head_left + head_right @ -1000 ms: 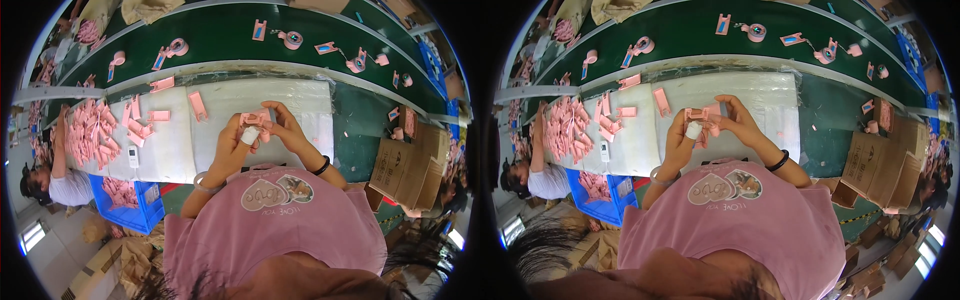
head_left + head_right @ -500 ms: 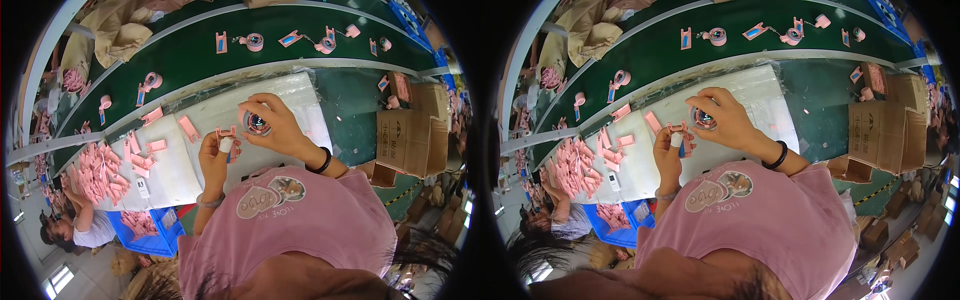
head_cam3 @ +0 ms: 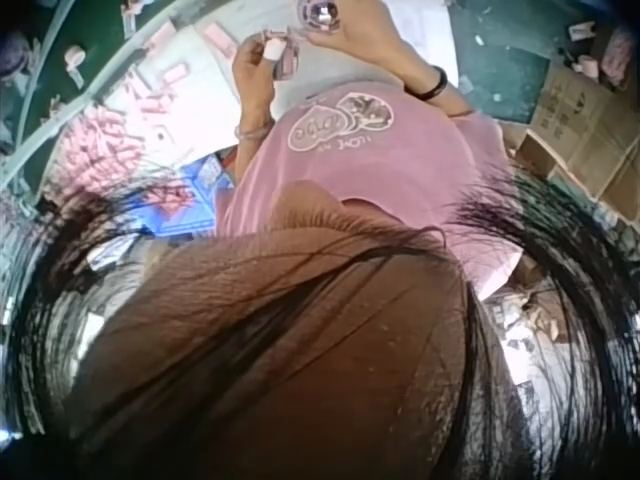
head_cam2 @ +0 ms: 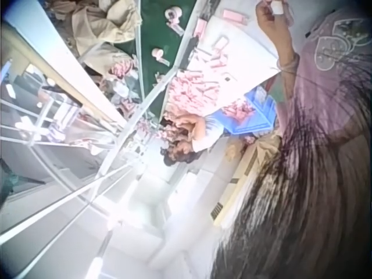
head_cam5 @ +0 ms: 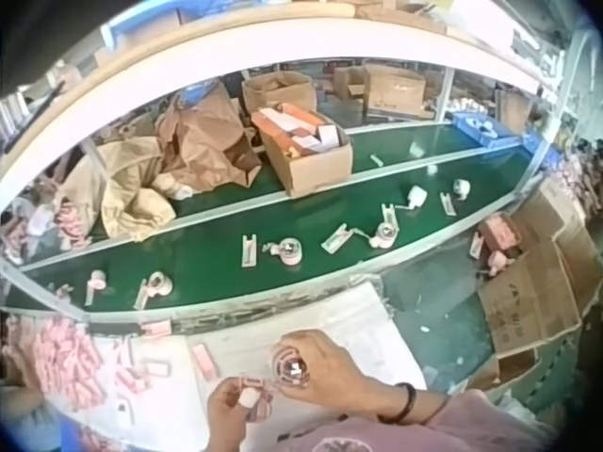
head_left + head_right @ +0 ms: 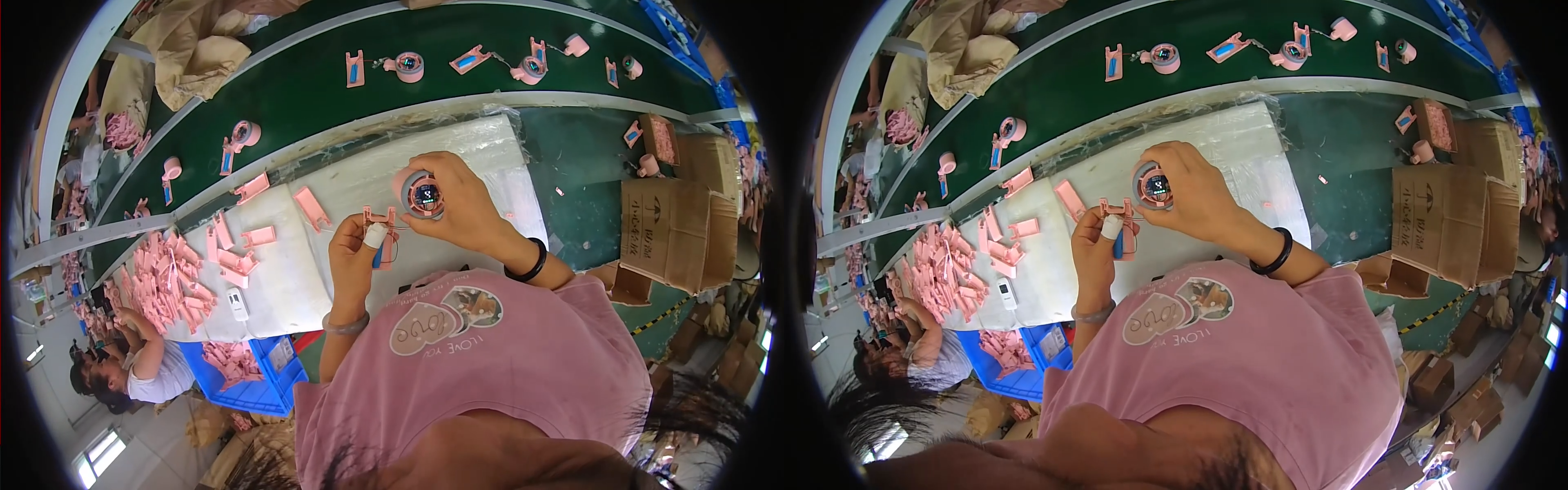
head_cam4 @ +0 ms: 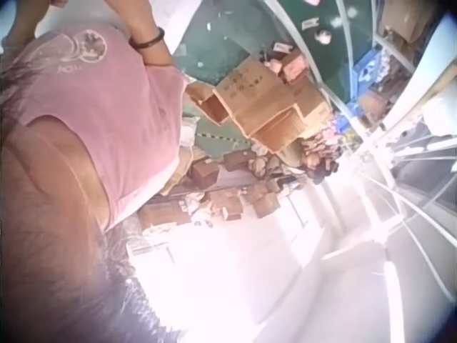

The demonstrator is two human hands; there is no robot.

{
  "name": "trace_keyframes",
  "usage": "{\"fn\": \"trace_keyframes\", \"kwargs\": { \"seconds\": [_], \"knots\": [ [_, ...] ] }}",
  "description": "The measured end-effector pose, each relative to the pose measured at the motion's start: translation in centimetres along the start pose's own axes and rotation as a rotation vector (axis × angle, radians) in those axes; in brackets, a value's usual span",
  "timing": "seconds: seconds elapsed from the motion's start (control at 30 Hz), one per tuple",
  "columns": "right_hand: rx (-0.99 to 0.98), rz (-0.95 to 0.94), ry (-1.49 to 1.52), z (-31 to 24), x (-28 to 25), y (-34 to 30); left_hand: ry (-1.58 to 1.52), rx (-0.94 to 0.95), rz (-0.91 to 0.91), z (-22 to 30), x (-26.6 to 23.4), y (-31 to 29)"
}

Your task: The person assembles small circular electronic components into pink plastic housing units by hand on a factory assembly line.

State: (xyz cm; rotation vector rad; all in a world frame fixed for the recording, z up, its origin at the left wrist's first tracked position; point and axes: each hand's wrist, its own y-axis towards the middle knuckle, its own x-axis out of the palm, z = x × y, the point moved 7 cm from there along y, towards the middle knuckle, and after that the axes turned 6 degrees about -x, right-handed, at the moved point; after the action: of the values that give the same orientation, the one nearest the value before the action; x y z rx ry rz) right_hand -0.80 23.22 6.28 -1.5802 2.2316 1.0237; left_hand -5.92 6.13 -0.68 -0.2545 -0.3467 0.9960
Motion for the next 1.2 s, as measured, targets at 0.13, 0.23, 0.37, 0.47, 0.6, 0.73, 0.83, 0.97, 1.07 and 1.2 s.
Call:
{"fn": "trace_keyframes", "kwargs": {
  "seconds": [0.13, 0.23, 0.37, 0.47, 0.6, 0.73, 0.83, 0.97, 1.07, 1.2],
  "knots": [
    [-0.012, 0.005, -0.008, 0.2, 0.1, 0.1, -0.003, -0.059, -0.035, -0.6, -0.3, 0.2],
    [-0.009, -0.002, 0.002, 0.2, 0.2, 0.1, 0.005, -0.094, -0.031, -1.1, -0.7, 0.2],
    [0.005, -0.019, 0.000, 1.0, 0.7, 0.4, -0.054, -0.148, -0.032, -1.3, -0.4, 0.9],
    [0.016, -0.038, -0.003, 1.9, 1.2, 0.6, -0.052, -0.155, -0.064, -1.8, -0.6, 1.5],
    [0.072, -0.068, -0.001, 4.2, 2.4, 1.0, -0.075, -0.224, -0.036, -3.3, -1.1, 3.2],
    [0.194, -0.171, 0.107, 8.9, 5.7, 2.0, -0.078, -0.233, -0.002, -4.7, -2.7, 6.2],
    [0.219, -0.192, 0.184, 13.3, 9.6, 4.0, -0.054, -0.228, 0.045, -4.9, -5.0, 10.2],
    [0.129, -0.120, 0.251, 16.5, 13.0, 9.5, -0.096, -0.108, 0.184, -1.5, -8.9, 16.6],
    [-0.099, 0.026, -0.120, 16.8, 11.3, 14.9, -0.113, 0.006, 0.170, 1.8, -10.5, 22.3],
    [-0.066, -0.147, -0.557, 18.7, 13.8, 20.3, 0.177, 0.226, 0.471, 1.0, -19.6, 29.4]
  ]
}}
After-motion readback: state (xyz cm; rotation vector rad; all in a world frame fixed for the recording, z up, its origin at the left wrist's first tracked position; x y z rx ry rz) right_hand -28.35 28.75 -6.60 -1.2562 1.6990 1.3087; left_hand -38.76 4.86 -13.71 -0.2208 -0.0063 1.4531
